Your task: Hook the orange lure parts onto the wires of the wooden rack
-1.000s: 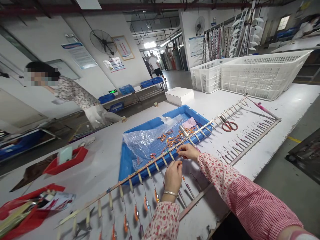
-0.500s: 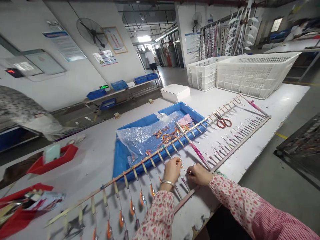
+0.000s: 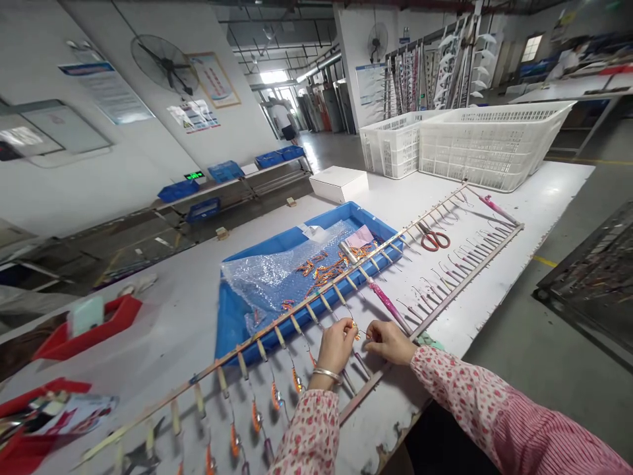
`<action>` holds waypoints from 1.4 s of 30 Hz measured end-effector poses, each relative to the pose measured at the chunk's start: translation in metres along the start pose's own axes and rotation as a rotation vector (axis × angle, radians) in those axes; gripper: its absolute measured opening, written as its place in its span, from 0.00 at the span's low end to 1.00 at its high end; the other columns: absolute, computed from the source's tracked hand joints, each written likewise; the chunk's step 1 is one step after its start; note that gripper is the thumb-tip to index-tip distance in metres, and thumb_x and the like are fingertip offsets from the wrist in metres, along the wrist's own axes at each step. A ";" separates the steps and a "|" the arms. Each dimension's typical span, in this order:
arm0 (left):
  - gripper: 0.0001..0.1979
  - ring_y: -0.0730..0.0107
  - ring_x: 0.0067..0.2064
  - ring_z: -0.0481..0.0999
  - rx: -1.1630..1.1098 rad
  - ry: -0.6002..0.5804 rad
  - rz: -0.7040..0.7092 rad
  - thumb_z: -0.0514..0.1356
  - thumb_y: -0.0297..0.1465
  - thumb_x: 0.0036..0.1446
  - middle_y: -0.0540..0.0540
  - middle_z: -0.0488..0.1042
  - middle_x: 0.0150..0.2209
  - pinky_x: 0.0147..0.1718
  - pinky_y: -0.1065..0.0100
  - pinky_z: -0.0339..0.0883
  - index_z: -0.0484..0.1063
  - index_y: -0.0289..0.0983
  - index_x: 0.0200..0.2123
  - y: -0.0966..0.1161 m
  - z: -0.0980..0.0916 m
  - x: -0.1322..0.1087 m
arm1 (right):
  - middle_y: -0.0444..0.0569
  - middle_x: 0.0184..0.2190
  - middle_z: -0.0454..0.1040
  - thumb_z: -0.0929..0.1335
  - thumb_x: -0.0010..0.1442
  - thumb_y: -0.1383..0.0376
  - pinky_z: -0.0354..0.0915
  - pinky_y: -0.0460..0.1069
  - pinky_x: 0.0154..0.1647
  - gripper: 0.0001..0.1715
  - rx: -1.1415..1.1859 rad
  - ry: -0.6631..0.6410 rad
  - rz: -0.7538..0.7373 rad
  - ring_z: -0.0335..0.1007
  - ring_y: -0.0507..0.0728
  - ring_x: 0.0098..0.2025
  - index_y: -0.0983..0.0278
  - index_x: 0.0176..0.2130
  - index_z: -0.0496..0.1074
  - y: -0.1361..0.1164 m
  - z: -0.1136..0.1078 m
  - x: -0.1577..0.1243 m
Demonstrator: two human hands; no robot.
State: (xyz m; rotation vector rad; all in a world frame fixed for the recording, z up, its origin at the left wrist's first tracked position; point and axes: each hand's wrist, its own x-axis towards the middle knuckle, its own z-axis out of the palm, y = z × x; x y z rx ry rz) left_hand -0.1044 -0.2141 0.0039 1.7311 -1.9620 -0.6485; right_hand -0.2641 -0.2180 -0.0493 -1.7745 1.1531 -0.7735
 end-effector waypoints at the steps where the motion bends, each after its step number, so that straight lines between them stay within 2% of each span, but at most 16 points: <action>1: 0.08 0.72 0.26 0.69 0.020 0.014 -0.003 0.52 0.30 0.52 0.50 0.72 0.23 0.29 0.72 0.55 0.69 0.36 0.26 0.000 0.000 0.000 | 0.39 0.19 0.65 0.70 0.46 0.69 0.54 0.41 0.23 0.08 0.026 -0.018 0.003 0.59 0.47 0.21 0.66 0.30 0.68 0.001 -0.001 0.000; 4: 0.07 0.72 0.26 0.69 0.023 0.048 -0.020 0.53 0.30 0.52 0.49 0.73 0.24 0.29 0.71 0.56 0.70 0.36 0.27 -0.002 0.001 0.002 | 0.39 0.20 0.67 0.69 0.48 0.69 0.54 0.41 0.21 0.07 0.095 -0.114 0.025 0.60 0.47 0.19 0.66 0.31 0.68 0.002 -0.005 0.001; 8: 0.08 0.72 0.27 0.69 -0.174 0.082 -0.085 0.55 0.33 0.50 0.48 0.72 0.25 0.30 0.71 0.58 0.72 0.35 0.28 -0.004 0.005 0.005 | 0.43 0.25 0.73 0.62 0.55 0.71 0.57 0.41 0.19 0.10 0.090 -0.295 0.044 0.61 0.47 0.16 0.66 0.39 0.68 -0.003 -0.013 0.003; 10: 0.10 0.74 0.25 0.67 -0.411 0.187 -0.167 0.55 0.35 0.51 0.49 0.71 0.25 0.26 0.72 0.58 0.71 0.35 0.31 -0.003 0.008 0.006 | 0.45 0.25 0.74 0.61 0.56 0.72 0.60 0.43 0.25 0.12 -0.066 -0.298 -0.006 0.65 0.49 0.19 0.66 0.40 0.70 -0.009 -0.017 0.004; 12: 0.12 0.78 0.22 0.64 -0.794 0.290 -0.285 0.54 0.34 0.53 0.50 0.69 0.25 0.21 0.75 0.55 0.69 0.34 0.37 0.000 0.010 0.006 | 0.49 0.24 0.74 0.63 0.55 0.71 0.61 0.45 0.31 0.11 -0.288 -0.224 -0.081 0.69 0.52 0.26 0.67 0.38 0.72 -0.018 -0.021 0.004; 14: 0.12 0.80 0.21 0.63 -1.211 0.331 -0.394 0.53 0.32 0.54 0.50 0.69 0.27 0.20 0.76 0.55 0.66 0.35 0.42 0.006 0.011 0.005 | 0.51 0.26 0.74 0.63 0.57 0.67 0.60 0.46 0.34 0.10 -0.415 -0.125 -0.149 0.69 0.54 0.30 0.68 0.36 0.72 -0.030 -0.024 0.004; 16: 0.12 0.79 0.25 0.68 -1.500 0.334 -0.460 0.54 0.28 0.54 0.48 0.71 0.30 0.24 0.76 0.62 0.66 0.36 0.43 0.013 0.010 0.004 | 0.50 0.25 0.73 0.62 0.60 0.64 0.58 0.45 0.31 0.12 -0.379 -0.079 -0.205 0.68 0.52 0.29 0.68 0.33 0.72 -0.044 -0.026 0.004; 19: 0.11 0.77 0.31 0.72 -1.677 0.355 -0.516 0.52 0.26 0.56 0.47 0.72 0.34 0.31 0.73 0.67 0.67 0.38 0.42 0.023 0.007 0.002 | 0.46 0.24 0.71 0.63 0.59 0.60 0.55 0.43 0.27 0.13 -0.208 -0.101 -0.255 0.64 0.50 0.25 0.67 0.30 0.69 -0.060 -0.021 0.007; 24: 0.08 0.76 0.32 0.73 -1.709 0.400 -0.519 0.53 0.27 0.56 0.48 0.72 0.33 0.32 0.72 0.69 0.68 0.38 0.40 0.028 0.006 -0.005 | 0.45 0.26 0.71 0.67 0.54 0.62 0.55 0.43 0.26 0.09 -0.104 -0.057 -0.225 0.64 0.50 0.26 0.66 0.30 0.67 -0.066 -0.003 0.006; 29: 0.06 0.77 0.27 0.71 -1.625 0.444 -0.577 0.55 0.29 0.55 0.49 0.71 0.30 0.26 0.74 0.67 0.69 0.36 0.37 0.023 0.010 -0.010 | 0.48 0.27 0.72 0.65 0.55 0.64 0.56 0.45 0.28 0.06 -0.260 -0.002 -0.321 0.67 0.53 0.29 0.65 0.32 0.67 -0.066 0.007 0.003; 31: 0.06 0.77 0.27 0.71 -1.634 0.440 -0.592 0.57 0.30 0.53 0.49 0.71 0.29 0.28 0.73 0.67 0.69 0.36 0.36 0.023 0.010 -0.011 | 0.48 0.27 0.72 0.63 0.56 0.65 0.56 0.45 0.28 0.05 -0.229 0.042 -0.290 0.67 0.53 0.28 0.65 0.32 0.66 -0.065 0.008 0.004; 33: 0.08 0.76 0.28 0.71 -1.611 0.436 -0.547 0.61 0.32 0.50 0.50 0.70 0.29 0.28 0.73 0.67 0.68 0.36 0.34 0.024 0.009 -0.013 | 0.46 0.24 0.71 0.61 0.58 0.65 0.56 0.44 0.25 0.05 -0.105 0.062 -0.204 0.66 0.51 0.24 0.65 0.33 0.64 -0.063 0.009 0.006; 35: 0.13 0.80 0.25 0.68 -1.512 0.386 -0.476 0.65 0.35 0.44 0.53 0.67 0.26 0.24 0.77 0.63 0.68 0.36 0.32 0.025 0.008 -0.015 | 0.43 0.21 0.70 0.60 0.59 0.65 0.55 0.43 0.22 0.05 -0.011 0.091 -0.149 0.63 0.49 0.20 0.64 0.33 0.63 -0.058 0.010 0.007; 38: 0.20 0.85 0.17 0.56 -1.337 0.248 -0.425 0.68 0.40 0.36 0.57 0.60 0.19 0.14 0.80 0.48 0.67 0.34 0.30 0.023 0.009 -0.018 | 0.44 0.23 0.69 0.60 0.60 0.65 0.57 0.44 0.26 0.06 -0.084 0.190 -0.259 0.64 0.50 0.23 0.65 0.32 0.62 -0.048 0.007 0.007; 40: 0.22 0.86 0.15 0.49 -1.227 0.210 -0.416 0.67 0.43 0.36 0.59 0.57 0.16 0.12 0.79 0.40 0.69 0.33 0.30 0.017 0.011 -0.017 | 0.46 0.26 0.71 0.62 0.59 0.65 0.58 0.44 0.29 0.05 -0.152 0.141 -0.373 0.66 0.51 0.27 0.65 0.33 0.64 -0.041 -0.001 0.008; 42: 0.22 0.83 0.15 0.53 -1.048 0.239 -0.366 0.65 0.45 0.39 0.57 0.62 0.17 0.14 0.77 0.45 0.71 0.33 0.33 0.007 0.011 -0.014 | 0.46 0.27 0.72 0.64 0.58 0.62 0.59 0.44 0.29 0.08 -0.151 -0.018 -0.413 0.67 0.50 0.26 0.65 0.37 0.66 -0.038 -0.016 0.014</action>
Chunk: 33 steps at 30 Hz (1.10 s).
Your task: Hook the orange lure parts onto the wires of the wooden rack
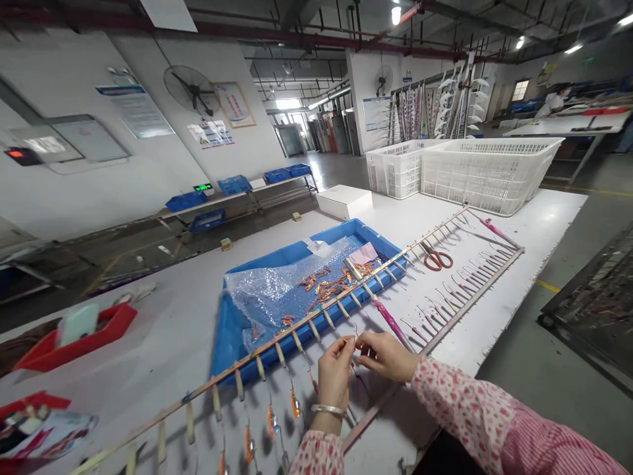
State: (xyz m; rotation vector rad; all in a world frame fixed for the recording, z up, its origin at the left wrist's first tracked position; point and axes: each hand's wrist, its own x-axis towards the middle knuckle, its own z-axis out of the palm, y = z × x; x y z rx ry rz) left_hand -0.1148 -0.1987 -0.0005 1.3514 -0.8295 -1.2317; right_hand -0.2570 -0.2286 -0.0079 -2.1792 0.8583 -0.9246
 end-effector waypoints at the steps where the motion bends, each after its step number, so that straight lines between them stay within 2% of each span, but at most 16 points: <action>1: 0.22 0.81 0.17 0.58 0.107 0.010 0.065 0.63 0.45 0.42 0.54 0.66 0.19 0.16 0.76 0.51 0.73 0.33 0.34 -0.001 -0.004 0.004 | 0.45 0.26 0.72 0.64 0.58 0.61 0.59 0.43 0.28 0.10 0.022 -0.042 0.016 0.67 0.50 0.25 0.65 0.38 0.67 0.004 -0.008 0.005; 3: 0.20 0.73 0.25 0.68 0.324 0.012 0.189 0.60 0.44 0.46 0.49 0.74 0.26 0.25 0.72 0.60 0.75 0.34 0.35 -0.002 -0.010 0.014 | 0.45 0.25 0.72 0.61 0.61 0.61 0.60 0.43 0.28 0.12 -0.002 0.003 0.100 0.67 0.50 0.24 0.65 0.39 0.68 0.013 -0.025 0.022; 5: 0.18 0.68 0.31 0.72 0.496 0.001 0.258 0.58 0.42 0.48 0.46 0.77 0.31 0.32 0.69 0.63 0.76 0.35 0.35 0.002 -0.011 0.022 | 0.48 0.28 0.73 0.60 0.61 0.64 0.61 0.45 0.33 0.11 -0.139 0.101 0.151 0.69 0.51 0.29 0.66 0.40 0.69 0.020 -0.038 0.046; 6: 0.17 0.67 0.33 0.72 0.561 -0.003 0.276 0.58 0.42 0.49 0.45 0.77 0.32 0.34 0.68 0.63 0.76 0.35 0.34 0.005 -0.009 0.025 | 0.50 0.31 0.74 0.62 0.60 0.66 0.61 0.46 0.36 0.10 -0.223 0.097 0.147 0.69 0.53 0.32 0.66 0.40 0.70 0.024 -0.042 0.058; 8: 0.15 0.66 0.32 0.73 0.668 -0.007 0.300 0.58 0.40 0.49 0.45 0.77 0.31 0.34 0.67 0.63 0.76 0.35 0.32 0.011 -0.001 0.029 | 0.52 0.34 0.74 0.64 0.56 0.70 0.61 0.48 0.40 0.13 -0.358 0.001 0.131 0.70 0.56 0.37 0.65 0.42 0.71 0.028 -0.046 0.080; 11: 0.12 0.67 0.30 0.73 0.792 -0.006 0.328 0.57 0.36 0.49 0.46 0.77 0.27 0.32 0.68 0.62 0.76 0.35 0.29 0.017 0.012 0.034 | 0.51 0.28 0.74 0.64 0.54 0.72 0.63 0.47 0.37 0.13 -0.389 -0.144 0.141 0.71 0.55 0.33 0.67 0.40 0.72 0.031 -0.048 0.101; 14: 0.10 0.67 0.30 0.73 0.901 0.009 0.359 0.56 0.33 0.50 0.46 0.77 0.27 0.31 0.69 0.61 0.76 0.36 0.28 0.015 0.019 0.037 | 0.46 0.19 0.71 0.64 0.53 0.73 0.62 0.43 0.27 0.09 -0.264 -0.230 0.176 0.69 0.51 0.22 0.68 0.35 0.72 0.032 -0.052 0.106; 17: 0.10 0.66 0.33 0.74 0.974 0.023 0.375 0.55 0.32 0.52 0.45 0.77 0.30 0.33 0.69 0.60 0.76 0.36 0.30 0.011 0.021 0.040 | 0.44 0.16 0.69 0.63 0.53 0.74 0.59 0.41 0.19 0.12 -0.161 -0.274 0.232 0.65 0.50 0.16 0.68 0.37 0.71 0.033 -0.054 0.104; 20: 0.11 0.66 0.34 0.74 1.016 0.026 0.377 0.53 0.32 0.54 0.44 0.78 0.31 0.33 0.69 0.59 0.75 0.36 0.32 0.009 0.021 0.041 | 0.46 0.16 0.70 0.60 0.53 0.76 0.60 0.42 0.18 0.18 -0.155 -0.351 0.231 0.66 0.50 0.16 0.69 0.42 0.71 0.032 -0.050 0.104; 22: 0.12 0.66 0.33 0.74 1.036 0.027 0.374 0.53 0.32 0.54 0.44 0.78 0.31 0.32 0.69 0.59 0.75 0.36 0.32 0.008 0.022 0.041 | 0.47 0.16 0.70 0.60 0.53 0.77 0.61 0.43 0.18 0.18 -0.172 -0.397 0.237 0.66 0.51 0.15 0.70 0.42 0.71 0.031 -0.046 0.105; 27: 0.12 0.67 0.33 0.74 1.031 0.028 0.390 0.53 0.33 0.54 0.45 0.77 0.30 0.33 0.69 0.59 0.75 0.36 0.31 0.006 0.021 0.041 | 0.45 0.14 0.68 0.60 0.51 0.76 0.60 0.41 0.17 0.13 -0.092 -0.285 0.220 0.67 0.51 0.16 0.70 0.33 0.72 0.034 -0.043 0.107; 33: 0.12 0.68 0.30 0.74 0.963 0.061 0.361 0.54 0.34 0.53 0.46 0.77 0.28 0.31 0.71 0.59 0.75 0.36 0.30 0.012 0.025 0.037 | 0.44 0.15 0.69 0.62 0.51 0.74 0.61 0.39 0.17 0.11 -0.034 -0.292 0.249 0.67 0.49 0.17 0.69 0.34 0.72 0.041 -0.045 0.106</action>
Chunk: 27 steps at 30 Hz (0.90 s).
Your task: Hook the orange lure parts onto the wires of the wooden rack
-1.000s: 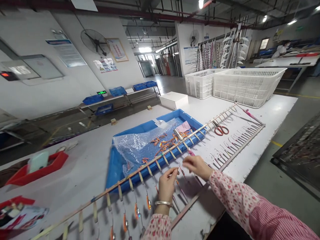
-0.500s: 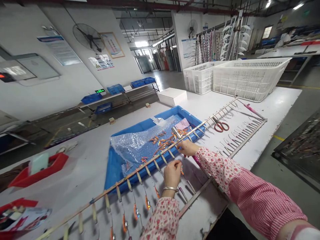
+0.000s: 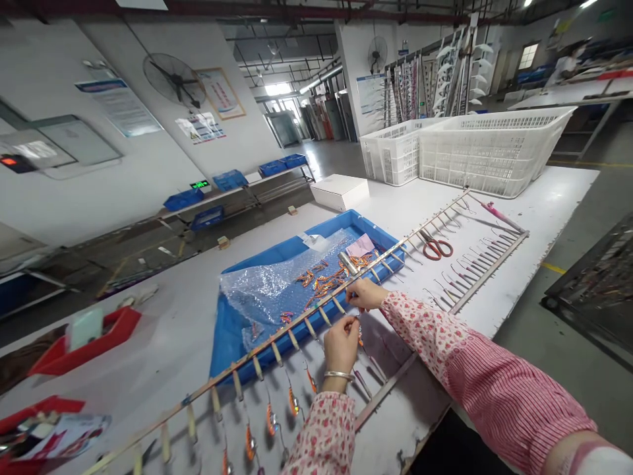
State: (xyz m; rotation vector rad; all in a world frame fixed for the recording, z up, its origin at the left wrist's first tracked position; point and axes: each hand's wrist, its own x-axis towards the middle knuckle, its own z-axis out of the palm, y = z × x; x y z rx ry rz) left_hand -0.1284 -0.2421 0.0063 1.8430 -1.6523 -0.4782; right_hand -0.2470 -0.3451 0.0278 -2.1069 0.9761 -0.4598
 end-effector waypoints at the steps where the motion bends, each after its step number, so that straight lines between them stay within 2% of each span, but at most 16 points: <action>1: 0.12 0.68 0.30 0.74 -0.014 0.006 -0.004 0.54 0.34 0.53 0.46 0.77 0.28 0.30 0.71 0.59 0.75 0.36 0.30 0.002 -0.001 0.000 | 0.44 0.16 0.69 0.62 0.51 0.74 0.61 0.39 0.17 0.11 -0.007 0.005 -0.004 0.67 0.49 0.17 0.69 0.34 0.73 0.000 0.000 0.000; 5: 0.11 0.69 0.30 0.73 -0.025 0.026 0.012 0.54 0.35 0.53 0.47 0.76 0.27 0.31 0.71 0.59 0.74 0.36 0.30 0.003 0.000 -0.002 | 0.43 0.16 0.69 0.63 0.50 0.75 0.61 0.40 0.20 0.11 -0.056 0.036 -0.034 0.66 0.49 0.17 0.69 0.32 0.73 -0.001 0.003 0.002; 10: 0.11 0.69 0.30 0.72 0.097 0.032 0.139 0.52 0.32 0.54 0.46 0.75 0.27 0.31 0.70 0.58 0.73 0.36 0.29 0.000 0.000 -0.005 | 0.46 0.18 0.71 0.63 0.52 0.75 0.64 0.43 0.34 0.11 -0.228 0.115 -0.089 0.70 0.51 0.24 0.69 0.33 0.74 -0.008 0.003 -0.002; 14: 0.13 0.69 0.29 0.72 -0.048 -0.142 0.057 0.51 0.33 0.53 0.47 0.75 0.25 0.30 0.71 0.59 0.74 0.35 0.27 -0.001 -0.002 0.001 | 0.53 0.29 0.75 0.62 0.57 0.69 0.63 0.47 0.37 0.13 -0.410 0.240 -0.083 0.72 0.57 0.35 0.67 0.39 0.73 -0.010 0.004 -0.036; 15: 0.13 0.69 0.28 0.72 -0.102 -0.182 0.035 0.52 0.34 0.53 0.47 0.75 0.25 0.29 0.71 0.60 0.74 0.35 0.27 -0.002 -0.001 0.003 | 0.54 0.29 0.75 0.62 0.57 0.67 0.63 0.48 0.36 0.12 -0.440 0.210 -0.060 0.72 0.58 0.35 0.68 0.37 0.73 -0.008 0.006 -0.049; 18: 0.13 0.70 0.25 0.71 -0.169 -0.233 0.016 0.53 0.35 0.51 0.48 0.74 0.23 0.26 0.72 0.60 0.73 0.33 0.27 -0.002 0.003 0.008 | 0.56 0.24 0.73 0.67 0.52 0.62 0.61 0.48 0.29 0.11 -0.484 -0.024 0.043 0.71 0.60 0.30 0.69 0.32 0.74 0.003 0.024 -0.088; 20: 0.12 0.72 0.23 0.69 -0.139 -0.237 0.032 0.53 0.35 0.50 0.49 0.73 0.22 0.25 0.72 0.58 0.72 0.33 0.26 -0.001 0.007 0.010 | 0.55 0.25 0.74 0.68 0.51 0.64 0.61 0.47 0.29 0.13 -0.441 -0.061 0.070 0.71 0.59 0.30 0.70 0.36 0.73 0.012 0.040 -0.108; 23: 0.11 0.72 0.24 0.69 -0.076 -0.224 0.070 0.53 0.34 0.50 0.50 0.72 0.22 0.26 0.72 0.57 0.72 0.34 0.26 0.002 0.009 0.008 | 0.51 0.29 0.75 0.66 0.51 0.69 0.62 0.46 0.35 0.19 -0.260 0.072 0.076 0.71 0.55 0.33 0.68 0.45 0.69 0.021 0.059 -0.123; 27: 0.11 0.72 0.26 0.69 -0.026 -0.236 0.108 0.52 0.33 0.51 0.50 0.72 0.21 0.28 0.72 0.56 0.72 0.35 0.25 0.003 0.004 0.001 | 0.47 0.29 0.74 0.66 0.51 0.70 0.60 0.45 0.35 0.15 -0.085 0.165 0.124 0.69 0.53 0.32 0.65 0.41 0.70 0.022 0.064 -0.127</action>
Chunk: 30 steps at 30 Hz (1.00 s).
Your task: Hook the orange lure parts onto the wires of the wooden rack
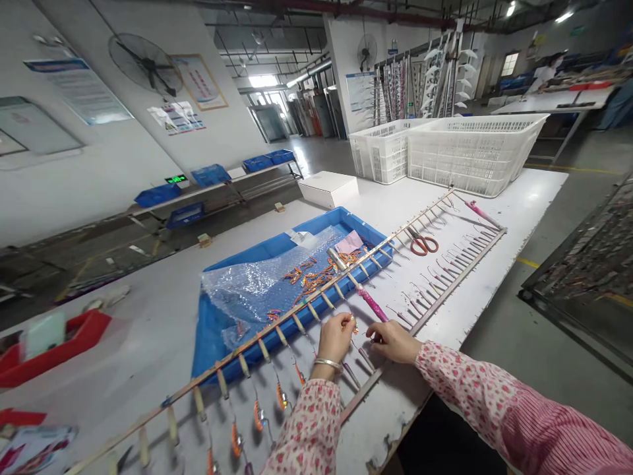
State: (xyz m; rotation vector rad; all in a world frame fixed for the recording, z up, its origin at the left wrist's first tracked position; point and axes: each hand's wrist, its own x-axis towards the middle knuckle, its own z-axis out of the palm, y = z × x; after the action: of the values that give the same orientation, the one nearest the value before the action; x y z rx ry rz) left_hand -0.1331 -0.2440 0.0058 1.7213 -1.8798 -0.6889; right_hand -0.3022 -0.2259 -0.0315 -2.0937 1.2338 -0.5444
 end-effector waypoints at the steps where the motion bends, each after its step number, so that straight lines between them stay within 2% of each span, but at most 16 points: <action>1: 0.11 0.72 0.26 0.68 0.015 -0.008 0.010 0.52 0.32 0.51 0.51 0.72 0.21 0.28 0.72 0.55 0.71 0.36 0.25 0.000 -0.001 -0.002 | 0.46 0.28 0.74 0.66 0.51 0.70 0.60 0.45 0.34 0.14 0.023 0.019 0.009 0.69 0.52 0.31 0.65 0.40 0.71 -0.001 -0.001 0.000; 9: 0.12 0.75 0.23 0.64 0.089 -0.056 0.095 0.51 0.31 0.52 0.52 0.69 0.19 0.26 0.73 0.51 0.70 0.36 0.22 0.003 0.003 -0.011 | 0.42 0.23 0.71 0.67 0.48 0.71 0.57 0.44 0.30 0.12 0.106 0.117 0.001 0.65 0.50 0.26 0.65 0.37 0.70 0.000 0.004 -0.001; 16: 0.12 0.74 0.25 0.66 0.138 -0.047 0.071 0.51 0.32 0.54 0.50 0.70 0.21 0.26 0.73 0.51 0.71 0.36 0.24 0.000 0.006 -0.010 | 0.43 0.26 0.71 0.67 0.51 0.70 0.57 0.43 0.29 0.12 0.128 0.060 -0.051 0.65 0.50 0.27 0.64 0.39 0.69 0.006 0.000 0.000; 21: 0.11 0.70 0.27 0.70 0.150 -0.007 -0.011 0.52 0.33 0.53 0.48 0.74 0.24 0.28 0.72 0.55 0.72 0.37 0.27 0.002 0.010 -0.007 | 0.48 0.29 0.73 0.63 0.55 0.70 0.60 0.45 0.35 0.16 -0.062 -0.047 -0.047 0.68 0.53 0.33 0.66 0.45 0.67 0.003 -0.005 0.001; 25: 0.12 0.67 0.31 0.73 0.035 0.111 0.001 0.52 0.37 0.54 0.46 0.75 0.27 0.32 0.69 0.60 0.72 0.36 0.31 0.003 0.010 -0.007 | 0.54 0.32 0.73 0.68 0.52 0.61 0.61 0.47 0.34 0.20 -0.280 -0.039 0.073 0.70 0.59 0.36 0.68 0.44 0.66 0.004 -0.007 -0.006; 27: 0.15 0.67 0.31 0.74 -0.053 0.157 -0.015 0.52 0.41 0.53 0.47 0.75 0.27 0.32 0.69 0.63 0.71 0.36 0.32 0.001 0.006 -0.011 | 0.54 0.32 0.73 0.67 0.53 0.61 0.61 0.46 0.32 0.16 -0.277 -0.047 0.056 0.70 0.58 0.36 0.67 0.41 0.68 0.006 -0.007 -0.009; 30: 0.18 0.65 0.32 0.74 -0.123 0.135 -0.085 0.54 0.46 0.50 0.48 0.76 0.28 0.32 0.69 0.65 0.71 0.37 0.31 -0.005 -0.005 -0.026 | 0.52 0.31 0.74 0.64 0.54 0.66 0.60 0.45 0.31 0.12 -0.258 -0.055 -0.028 0.71 0.56 0.35 0.66 0.40 0.69 0.011 -0.005 -0.011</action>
State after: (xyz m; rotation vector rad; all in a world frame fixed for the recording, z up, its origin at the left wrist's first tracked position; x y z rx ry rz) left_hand -0.1237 -0.2183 0.0054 1.7319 -1.6478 -0.6869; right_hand -0.3171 -0.2218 -0.0357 -2.3254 1.3026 -0.3521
